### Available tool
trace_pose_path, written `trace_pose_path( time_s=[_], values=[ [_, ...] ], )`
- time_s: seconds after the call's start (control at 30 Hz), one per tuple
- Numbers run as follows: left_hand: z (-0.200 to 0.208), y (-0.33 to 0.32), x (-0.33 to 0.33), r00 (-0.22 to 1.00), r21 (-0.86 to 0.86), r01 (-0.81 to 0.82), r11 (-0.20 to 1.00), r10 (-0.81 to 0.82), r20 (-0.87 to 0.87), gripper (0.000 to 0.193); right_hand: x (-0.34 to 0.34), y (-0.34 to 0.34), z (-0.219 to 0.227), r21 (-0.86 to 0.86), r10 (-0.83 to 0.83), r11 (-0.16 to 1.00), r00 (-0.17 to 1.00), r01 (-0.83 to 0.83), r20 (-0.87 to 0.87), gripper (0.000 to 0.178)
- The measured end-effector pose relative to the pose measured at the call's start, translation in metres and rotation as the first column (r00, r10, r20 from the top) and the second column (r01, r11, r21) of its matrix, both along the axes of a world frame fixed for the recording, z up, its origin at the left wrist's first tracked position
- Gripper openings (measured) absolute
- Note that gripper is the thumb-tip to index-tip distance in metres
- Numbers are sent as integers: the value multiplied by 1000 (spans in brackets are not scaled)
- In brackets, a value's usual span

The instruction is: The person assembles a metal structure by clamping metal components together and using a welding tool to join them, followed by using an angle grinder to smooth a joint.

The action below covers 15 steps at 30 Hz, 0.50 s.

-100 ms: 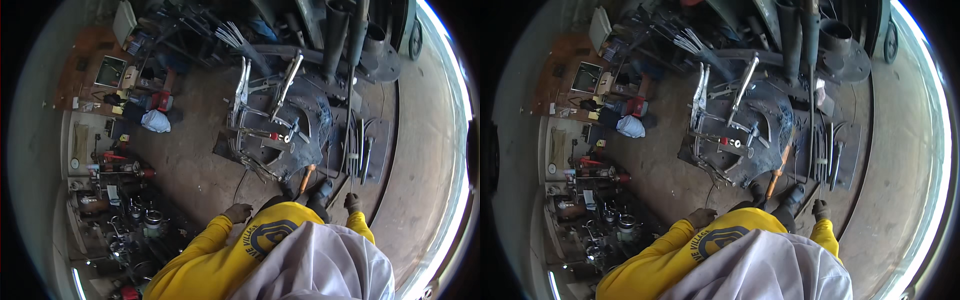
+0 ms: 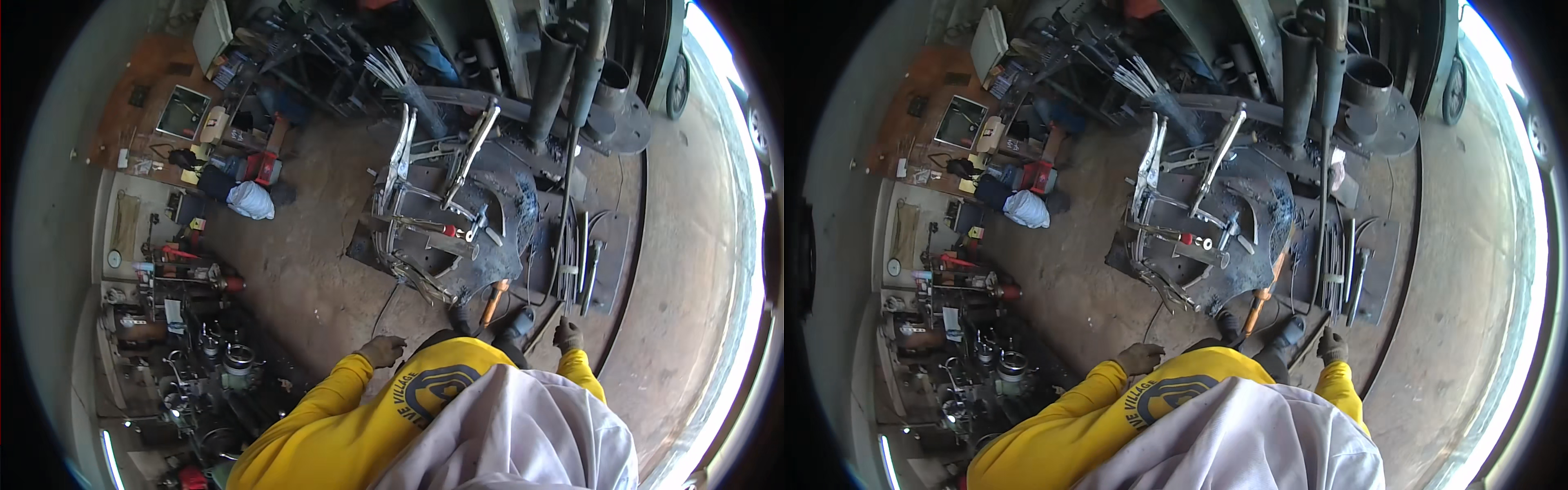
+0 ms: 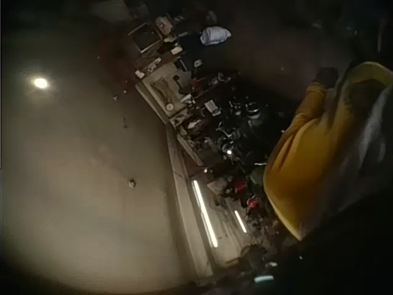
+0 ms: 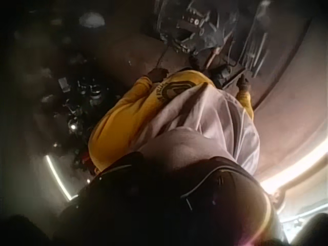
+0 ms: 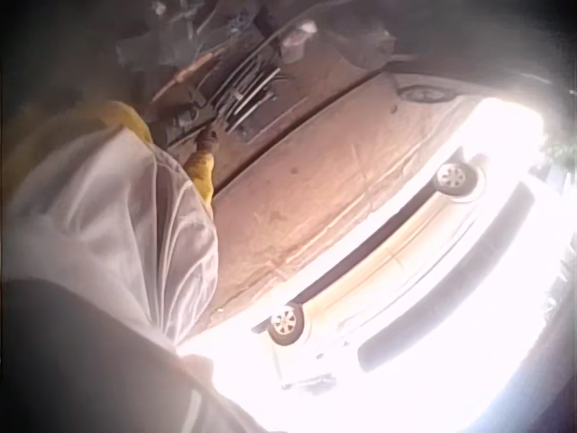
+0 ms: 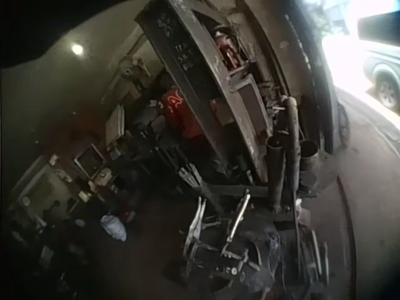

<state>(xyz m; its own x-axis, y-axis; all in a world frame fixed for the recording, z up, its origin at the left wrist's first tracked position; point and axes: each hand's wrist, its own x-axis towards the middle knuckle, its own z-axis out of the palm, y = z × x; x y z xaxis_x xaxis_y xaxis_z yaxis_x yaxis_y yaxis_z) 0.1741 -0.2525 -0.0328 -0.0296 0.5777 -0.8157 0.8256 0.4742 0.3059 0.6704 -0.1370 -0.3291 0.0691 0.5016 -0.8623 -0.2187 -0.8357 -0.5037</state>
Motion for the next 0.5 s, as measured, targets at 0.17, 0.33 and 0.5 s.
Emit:
trace_pose_path(
  time_s=[0.17, 0.33, 0.5],
  values=[
    [17, 4, 8, 994, -28, 21, 999, -24, -106, 44, -4, 8, 36, 23, 514, 780, 662, -625, 545, 43],
    [-6, -3, -8, 988, 76, 132, 988, -125, -88, 43, -1, -34, 73, -172, 642, 615, 362, -770, 676, 44],
    [-87, -46, -73, 964, 105, 266, 958, -263, -46, 43, -10, -88, 77, -112, 626, 588, 364, -801, 690, 38]
  ],
)
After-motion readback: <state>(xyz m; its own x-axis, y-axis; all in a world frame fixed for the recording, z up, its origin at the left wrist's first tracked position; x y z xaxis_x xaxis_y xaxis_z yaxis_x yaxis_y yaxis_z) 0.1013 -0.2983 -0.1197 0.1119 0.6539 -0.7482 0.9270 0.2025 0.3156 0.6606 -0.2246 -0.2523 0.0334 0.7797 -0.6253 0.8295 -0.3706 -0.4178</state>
